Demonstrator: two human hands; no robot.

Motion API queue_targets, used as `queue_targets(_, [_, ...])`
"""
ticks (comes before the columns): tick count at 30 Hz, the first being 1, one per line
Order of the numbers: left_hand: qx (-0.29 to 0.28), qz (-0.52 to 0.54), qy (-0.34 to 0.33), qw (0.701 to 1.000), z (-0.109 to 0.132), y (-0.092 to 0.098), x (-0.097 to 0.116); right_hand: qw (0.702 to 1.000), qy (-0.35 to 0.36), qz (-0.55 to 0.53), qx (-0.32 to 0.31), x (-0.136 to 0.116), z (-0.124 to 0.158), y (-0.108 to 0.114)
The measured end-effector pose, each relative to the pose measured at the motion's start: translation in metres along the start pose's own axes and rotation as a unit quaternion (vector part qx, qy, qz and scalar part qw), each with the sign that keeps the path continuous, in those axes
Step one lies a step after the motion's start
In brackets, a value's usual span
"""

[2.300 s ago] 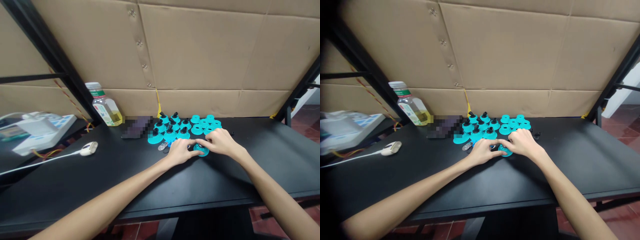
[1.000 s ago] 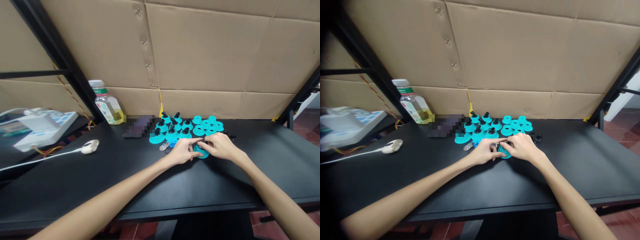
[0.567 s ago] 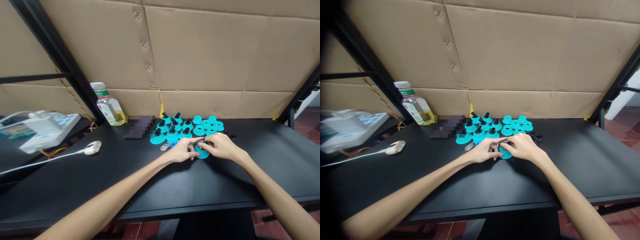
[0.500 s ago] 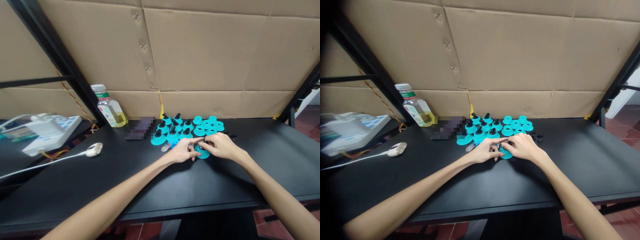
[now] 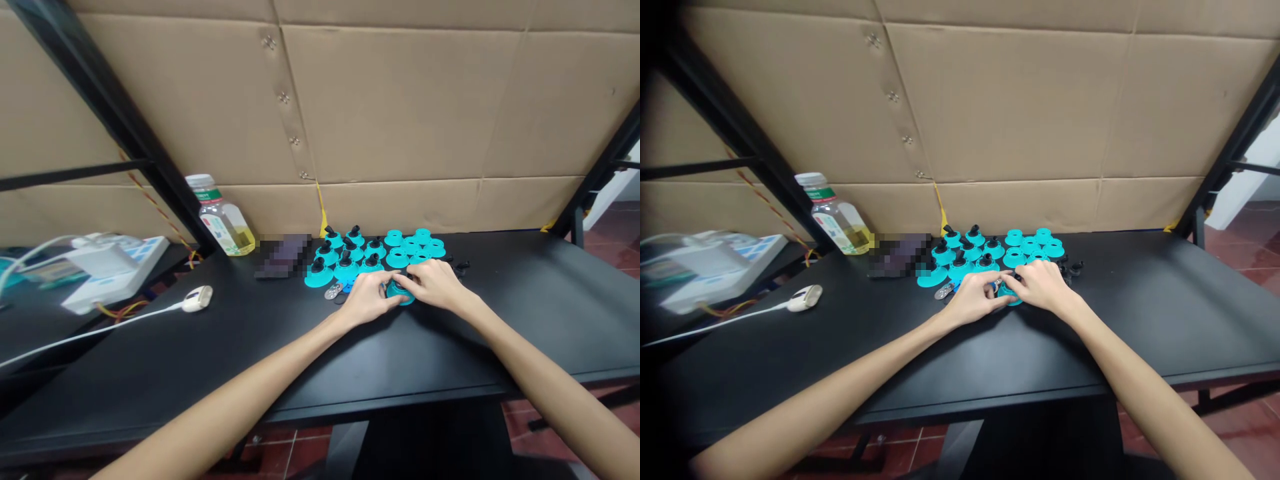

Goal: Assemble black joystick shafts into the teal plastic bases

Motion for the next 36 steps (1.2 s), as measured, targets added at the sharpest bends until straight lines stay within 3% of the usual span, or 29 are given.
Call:
queue_targets(7, [-0.093,0.145,0.044,0.984,0.001,-0.001,-0.006,0.993,0.077,-0.084,0.008,0.007,0.002,0.003])
queue_targets(11, [-0.061,0.132,0.068,0.987,0.001,-0.002,-0.005,0.994,0.067,-0.079,0.018,0.008,0.001,0.0])
queue_targets(17, [0.044,-0.026,0.029,0.998,0.002,-0.001,-0.001,0.998,0.031,-0.045,0.043,0.004,-0.001,-0.007])
queue_targets(24, [-0.039,0.037,-0.009,0.999,0.004,0.0,-0.007,0.991,0.066,-0.105,0.049,0.006,-0.002,-0.013])
queue_targets(29, [0.0,0.04,0.011,0.999,0.004,0.0,-0.008,0.986,0.066,-0.153,0.024,0.007,-0.005,-0.016])
queue_targets(33, [0.042,-0.022,-0.025,0.999,0.003,0.0,-0.005,0.982,0.075,-0.173,-0.004,0.006,-0.006,-0.013])
queue_targets(36, [0.029,-0.026,-0.037,0.999,0.004,0.001,-0.005,0.985,0.068,-0.159,0.0,0.007,-0.005,-0.011])
Point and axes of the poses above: each hand's wrist, its own z-axis away from the middle knuckle, its own y-axis out of the back of the hand, x = y × z, the point moved 2 cm from there along -z, towards the middle knuckle, and after that the axes turned 4 degrees about -y, right-handed, at the moved point
